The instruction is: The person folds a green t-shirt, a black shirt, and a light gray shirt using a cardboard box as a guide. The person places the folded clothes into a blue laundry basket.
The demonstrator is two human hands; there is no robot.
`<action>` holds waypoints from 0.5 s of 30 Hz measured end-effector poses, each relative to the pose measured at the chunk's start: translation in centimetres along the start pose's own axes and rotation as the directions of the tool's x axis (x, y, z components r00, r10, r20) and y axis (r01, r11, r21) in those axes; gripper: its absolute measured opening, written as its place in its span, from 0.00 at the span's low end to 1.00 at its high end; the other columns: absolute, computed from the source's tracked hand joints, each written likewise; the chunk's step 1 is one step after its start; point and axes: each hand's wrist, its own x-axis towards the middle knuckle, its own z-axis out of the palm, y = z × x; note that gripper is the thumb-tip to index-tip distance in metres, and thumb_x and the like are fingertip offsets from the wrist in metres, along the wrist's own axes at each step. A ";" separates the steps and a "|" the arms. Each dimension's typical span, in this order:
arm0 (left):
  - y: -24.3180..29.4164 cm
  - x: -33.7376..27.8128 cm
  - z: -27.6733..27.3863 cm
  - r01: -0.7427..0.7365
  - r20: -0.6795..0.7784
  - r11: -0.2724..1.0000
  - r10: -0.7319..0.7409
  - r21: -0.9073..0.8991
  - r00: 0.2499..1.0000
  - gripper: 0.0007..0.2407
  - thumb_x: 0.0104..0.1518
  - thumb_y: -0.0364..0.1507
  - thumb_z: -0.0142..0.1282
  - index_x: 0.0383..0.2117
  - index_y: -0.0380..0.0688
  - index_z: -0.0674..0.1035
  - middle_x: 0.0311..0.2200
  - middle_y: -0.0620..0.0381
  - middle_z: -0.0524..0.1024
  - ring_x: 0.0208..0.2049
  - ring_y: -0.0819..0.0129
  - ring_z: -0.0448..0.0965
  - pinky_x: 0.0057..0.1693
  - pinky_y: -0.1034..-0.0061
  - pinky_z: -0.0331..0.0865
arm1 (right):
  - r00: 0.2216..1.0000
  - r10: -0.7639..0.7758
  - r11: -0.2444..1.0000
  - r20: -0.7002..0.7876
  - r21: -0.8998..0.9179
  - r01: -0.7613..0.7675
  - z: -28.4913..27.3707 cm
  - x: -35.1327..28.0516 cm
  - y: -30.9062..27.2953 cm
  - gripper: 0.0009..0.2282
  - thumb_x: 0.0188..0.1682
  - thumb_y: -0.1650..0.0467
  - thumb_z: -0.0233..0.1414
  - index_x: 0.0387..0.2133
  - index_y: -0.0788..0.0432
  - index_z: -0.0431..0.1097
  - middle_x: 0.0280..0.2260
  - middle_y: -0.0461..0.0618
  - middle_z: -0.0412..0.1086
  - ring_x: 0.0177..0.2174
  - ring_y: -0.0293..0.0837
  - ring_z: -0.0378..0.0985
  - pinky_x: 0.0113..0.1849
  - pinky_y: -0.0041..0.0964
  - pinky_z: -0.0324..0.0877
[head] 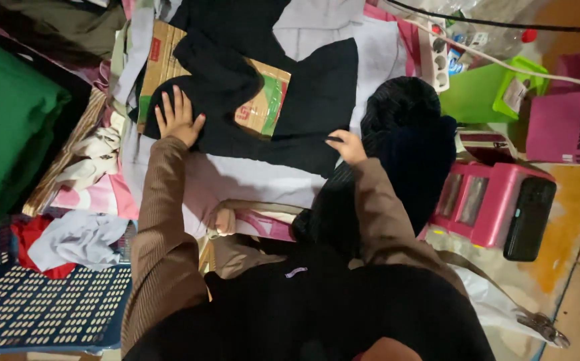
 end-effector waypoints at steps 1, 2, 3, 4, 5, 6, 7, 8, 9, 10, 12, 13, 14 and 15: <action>0.2 0.0 0.1 0.000 -0.001 1.000 0.000 0.003 1.000 0.36 0.65 0.51 0.44 0.75 0.42 0.53 0.77 0.53 0.37 0.76 0.46 0.32 0.72 0.38 0.33 | 1.000 -0.001 1.000 -0.001 0.003 0.001 0.4 0.3 0.6 0.08 0.49 0.71 0.59 0.39 0.62 0.76 0.34 0.49 0.78 0.37 0.45 0.80 0.41 0.38 0.73; 0.3 0.1 0.2 0.004 -0.014 1.000 -0.004 0.004 1.000 0.36 0.65 0.51 0.44 0.75 0.42 0.53 0.77 0.53 0.37 0.76 0.46 0.33 0.72 0.38 0.33 | 0.996 0.083 0.996 0.038 0.042 -0.085 0.9 0.7 1.2 0.08 0.48 0.71 0.61 0.37 0.64 0.76 0.33 0.50 0.77 0.35 0.43 0.78 0.40 0.38 0.72; 0.3 0.1 0.2 0.009 -0.027 1.000 -0.009 0.006 1.000 0.36 0.65 0.51 0.44 0.75 0.42 0.54 0.77 0.53 0.38 0.76 0.46 0.34 0.72 0.38 0.34 | 0.983 0.166 0.982 0.082 0.079 -0.172 1.5 1.1 1.8 0.10 0.48 0.70 0.63 0.36 0.66 0.76 0.32 0.50 0.76 0.34 0.41 0.76 0.39 0.38 0.71; 0.2 0.0 0.1 0.009 -0.027 1.000 -0.009 0.010 1.000 0.36 0.65 0.51 0.44 0.75 0.42 0.54 0.77 0.53 0.38 0.76 0.46 0.34 0.72 0.38 0.34 | 0.983 0.164 0.982 0.082 0.083 -0.171 2.2 0.4 2.4 0.10 0.48 0.70 0.63 0.36 0.66 0.76 0.32 0.50 0.76 0.34 0.41 0.76 0.39 0.38 0.71; 0.3 -0.2 0.2 0.005 -0.060 1.000 -0.004 0.026 0.998 0.35 0.65 0.51 0.45 0.74 0.41 0.55 0.77 0.53 0.39 0.76 0.46 0.35 0.73 0.38 0.34 | 0.946 0.322 0.887 0.021 0.342 -0.310 2.6 -0.6 3.2 0.11 0.50 0.70 0.62 0.40 0.66 0.73 0.32 0.50 0.73 0.31 0.41 0.74 0.36 0.39 0.70; 0.4 -0.4 0.4 0.002 -0.093 0.999 0.002 0.043 0.996 0.35 0.66 0.51 0.46 0.74 0.41 0.57 0.77 0.52 0.40 0.77 0.46 0.36 0.73 0.39 0.35 | 0.877 0.480 0.712 0.005 0.582 -0.393 3.0 -1.5 4.0 0.13 0.51 0.69 0.61 0.44 0.66 0.70 0.32 0.49 0.70 0.28 0.41 0.71 0.33 0.40 0.70; 0.8 -0.4 0.3 0.001 -0.093 0.999 0.003 0.042 0.996 0.35 0.66 0.51 0.46 0.74 0.41 0.57 0.77 0.52 0.40 0.77 0.46 0.36 0.73 0.39 0.35 | 0.877 0.481 0.712 0.004 0.582 -0.393 3.9 -2.5 5.0 0.13 0.51 0.69 0.61 0.44 0.66 0.70 0.32 0.49 0.70 0.28 0.41 0.71 0.33 0.40 0.70; 1.1 -0.5 0.2 0.000 -0.131 0.998 0.009 0.067 0.991 0.35 0.66 0.50 0.46 0.74 0.40 0.58 0.77 0.52 0.42 0.77 0.47 0.37 0.73 0.39 0.36 | 0.900 0.436 0.613 -0.018 0.738 -0.282 4.8 -3.4 5.9 0.14 0.54 0.69 0.61 0.46 0.67 0.69 0.33 0.49 0.70 0.28 0.41 0.71 0.33 0.38 0.68; 1.3 -0.8 0.0 0.004 -0.170 0.995 0.013 0.097 0.985 0.34 0.67 0.50 0.47 0.74 0.40 0.59 0.78 0.52 0.43 0.77 0.47 0.39 0.73 0.40 0.37 | 0.919 0.391 0.482 -0.047 0.861 -0.161 5.9 -4.2 6.8 0.15 0.56 0.69 0.61 0.49 0.68 0.68 0.34 0.49 0.71 0.29 0.40 0.70 0.32 0.36 0.66; 1.7 -0.9 -0.6 0.006 -0.172 0.995 0.011 0.100 0.985 0.34 0.67 0.50 0.47 0.74 0.40 0.59 0.78 0.52 0.43 0.77 0.47 0.39 0.73 0.40 0.37 | 0.921 0.388 0.480 -0.044 0.862 -0.161 7.3 -4.0 5.3 0.15 0.56 0.69 0.61 0.49 0.68 0.68 0.34 0.49 0.71 0.29 0.40 0.70 0.32 0.36 0.66; 2.6 -1.6 -1.5 0.021 -0.208 0.992 0.005 0.124 0.978 0.33 0.67 0.48 0.47 0.74 0.39 0.60 0.77 0.52 0.45 0.76 0.47 0.41 0.73 0.43 0.39 | 0.923 -0.043 0.921 -0.382 0.343 0.185 10.2 -4.1 2.2 0.14 0.57 0.69 0.60 0.50 0.69 0.71 0.44 0.62 0.75 0.43 0.58 0.79 0.46 0.52 0.70; 3.1 -1.8 -2.0 0.021 -0.208 0.992 0.006 0.125 0.978 0.33 0.67 0.48 0.47 0.74 0.39 0.60 0.77 0.52 0.45 0.76 0.47 0.41 0.73 0.43 0.39 | 0.923 -0.043 0.921 -0.382 0.344 0.185 10.1 -3.8 0.7 0.14 0.57 0.69 0.60 0.50 0.69 0.71 0.44 0.62 0.75 0.43 0.58 0.79 0.46 0.52 0.70; 3.5 -2.0 -2.4 0.024 -0.209 0.992 0.002 0.122 0.978 0.33 0.67 0.47 0.47 0.74 0.38 0.60 0.77 0.51 0.46 0.76 0.47 0.41 0.73 0.44 0.39 | 0.867 0.036 0.999 -0.497 0.050 -0.013 9.9 -3.6 -0.9 0.16 0.56 0.65 0.59 0.49 0.65 0.70 0.39 0.67 0.74 0.40 0.64 0.77 0.41 0.55 0.71; 3.9 -2.0 -3.0 0.025 -0.214 0.992 0.001 0.120 0.977 0.33 0.67 0.47 0.47 0.73 0.38 0.60 0.77 0.50 0.46 0.76 0.46 0.41 0.73 0.44 0.39 | 0.782 0.063 0.944 -0.621 -0.216 -0.248 9.8 -3.1 -2.4 0.17 0.54 0.61 0.58 0.47 0.62 0.68 0.34 0.71 0.73 0.36 0.70 0.75 0.37 0.58 0.73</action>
